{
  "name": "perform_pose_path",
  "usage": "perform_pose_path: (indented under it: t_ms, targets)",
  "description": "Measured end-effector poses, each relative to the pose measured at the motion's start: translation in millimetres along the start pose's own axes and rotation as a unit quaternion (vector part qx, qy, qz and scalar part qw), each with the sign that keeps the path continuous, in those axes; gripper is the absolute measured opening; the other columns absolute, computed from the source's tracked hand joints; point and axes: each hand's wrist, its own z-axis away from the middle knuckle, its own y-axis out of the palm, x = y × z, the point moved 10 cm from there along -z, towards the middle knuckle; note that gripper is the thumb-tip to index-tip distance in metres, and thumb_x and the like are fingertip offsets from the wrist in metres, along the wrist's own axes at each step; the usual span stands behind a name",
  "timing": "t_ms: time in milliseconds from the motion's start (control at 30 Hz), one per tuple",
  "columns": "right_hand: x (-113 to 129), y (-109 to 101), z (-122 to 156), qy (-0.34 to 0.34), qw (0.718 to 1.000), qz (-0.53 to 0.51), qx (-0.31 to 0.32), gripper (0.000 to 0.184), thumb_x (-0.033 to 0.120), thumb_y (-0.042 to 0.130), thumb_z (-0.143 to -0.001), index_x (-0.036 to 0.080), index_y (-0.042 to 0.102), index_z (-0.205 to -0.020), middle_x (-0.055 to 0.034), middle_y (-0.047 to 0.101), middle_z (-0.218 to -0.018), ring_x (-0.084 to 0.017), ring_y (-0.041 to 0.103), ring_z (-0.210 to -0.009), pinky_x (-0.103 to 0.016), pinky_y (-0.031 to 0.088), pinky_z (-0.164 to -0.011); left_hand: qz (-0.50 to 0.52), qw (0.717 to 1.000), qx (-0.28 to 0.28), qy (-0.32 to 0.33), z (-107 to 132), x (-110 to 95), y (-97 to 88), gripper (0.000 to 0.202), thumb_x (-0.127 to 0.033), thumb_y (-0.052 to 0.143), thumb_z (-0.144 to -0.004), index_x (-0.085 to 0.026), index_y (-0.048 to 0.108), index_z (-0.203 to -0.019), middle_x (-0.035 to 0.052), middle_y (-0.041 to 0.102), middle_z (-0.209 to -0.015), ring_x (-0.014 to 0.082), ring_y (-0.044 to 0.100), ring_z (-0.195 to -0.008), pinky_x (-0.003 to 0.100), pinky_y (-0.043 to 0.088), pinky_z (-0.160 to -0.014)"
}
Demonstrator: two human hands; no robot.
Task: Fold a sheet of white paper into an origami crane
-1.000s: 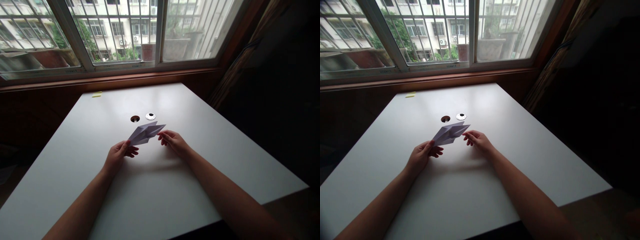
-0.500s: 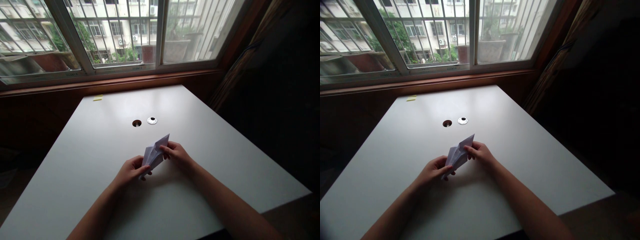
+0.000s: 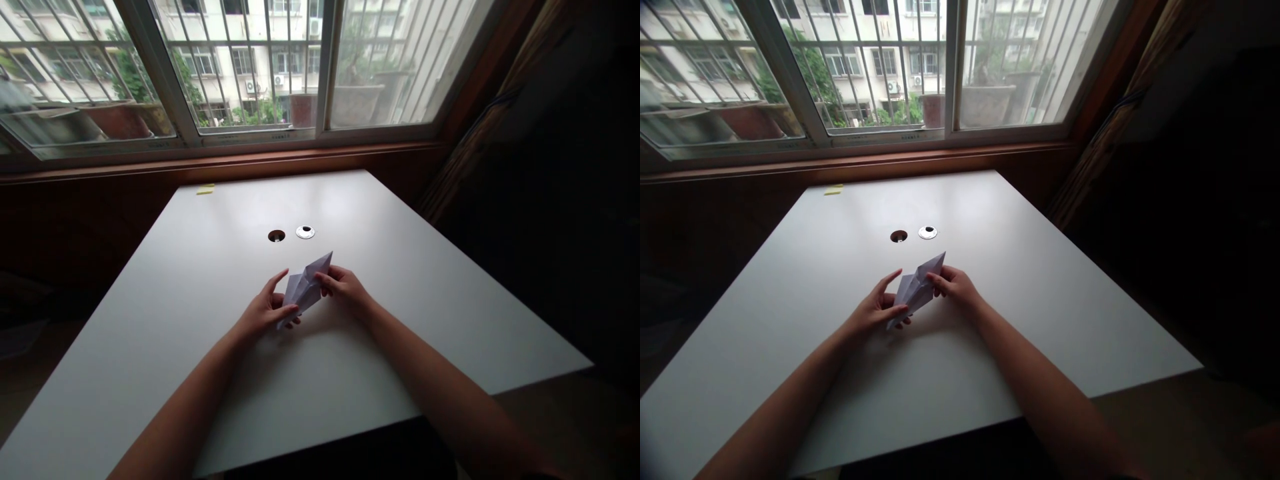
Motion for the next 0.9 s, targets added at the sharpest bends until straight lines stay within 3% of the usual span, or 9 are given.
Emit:
perform_pose_path:
  t_ms: [167,333,433,533,733,900]
  targets:
    - [1.8,0.2,0.2,-0.008,1.000,0.001,-0.011,0.040,0.054,0.070,-0.078,0.015,0.065,-0.083,0.0043,0.053,-0.058,-0.008,0.043,-0.049,-0.024,0.032,-0.049,-0.001,1.000,0.001,0.006,2.4,-1.4,1.4,0.091,-0.037,0.072,-0.083,-0.026,0.016,-0.153,0.0063,0.071,-0.084,0.0247,0.073,-0.072,0.037,0.059,-0.065]
    - [-2.0,-5.4,-1.0,-0.015,0.998,-0.047,-0.042,0.040,0.054,0.070,-0.078,0.017,0.057,-0.085,0.0024,0.060,-0.064,-0.008,0.047,-0.051,-0.023,0.035,-0.049,0.027,1.000,-0.009,0.005,1.1,-1.4,-1.6,0.096,-0.038,0.074,-0.080,-0.024,0.014,-0.153,0.0064,0.072,-0.080,0.0250,0.073,-0.070,0.040,0.059,-0.066]
    - [-1.3,-11.4,-2.3,-0.035,0.993,-0.087,-0.072,0.040,0.054,0.067,-0.081,0.021,0.048,-0.091,0.0050,0.060,-0.065,-0.007,0.048,-0.049,-0.021,0.035,-0.049,0.046,0.998,-0.041,0.004,-1.1,-1.1,-9.2,0.100,-0.038,0.076,-0.078,-0.023,0.012,-0.154,0.0059,0.072,-0.079,0.0249,0.073,-0.069,0.042,0.059,-0.068]
    - [-1.5,-8.8,-4.5,-0.039,0.992,-0.103,-0.060,0.042,0.054,0.064,-0.083,0.023,0.042,-0.100,0.0054,0.063,-0.072,-0.007,0.052,-0.048,-0.020,0.037,-0.047,0.066,0.995,-0.079,0.009,-2.9,-0.4,-17.6,0.103,-0.038,0.078,-0.077,-0.022,0.011,-0.154,0.0059,0.073,-0.078,0.0241,0.073,-0.069,0.042,0.059,-0.070]
    - [-9.3,6.5,-4.6,0.018,0.991,-0.126,-0.029,0.067,0.049,0.075,-0.075,0.025,0.035,-0.124,0.0008,0.068,-0.088,-0.015,0.068,-0.066,-0.027,0.054,-0.062,0.075,0.993,-0.092,0.014,-2.9,-0.6,-20.2,0.105,-0.037,0.078,-0.078,-0.022,0.007,-0.154,0.0074,0.075,-0.079,0.0256,0.073,-0.071,0.042,0.058,-0.071]
    - [-7.5,33.6,-3.3,0.058,0.978,-0.198,0.020,0.094,0.040,0.082,-0.070,0.029,0.024,-0.144,-0.0011,0.071,-0.091,-0.020,0.070,-0.080,-0.033,0.058,-0.071,0.039,0.997,-0.064,-0.003,-0.6,-3.0,-13.8,0.109,-0.040,0.077,-0.078,-0.022,0.002,-0.154,0.0074,0.074,-0.076,0.0279,0.074,-0.072,0.040,0.057,-0.069]
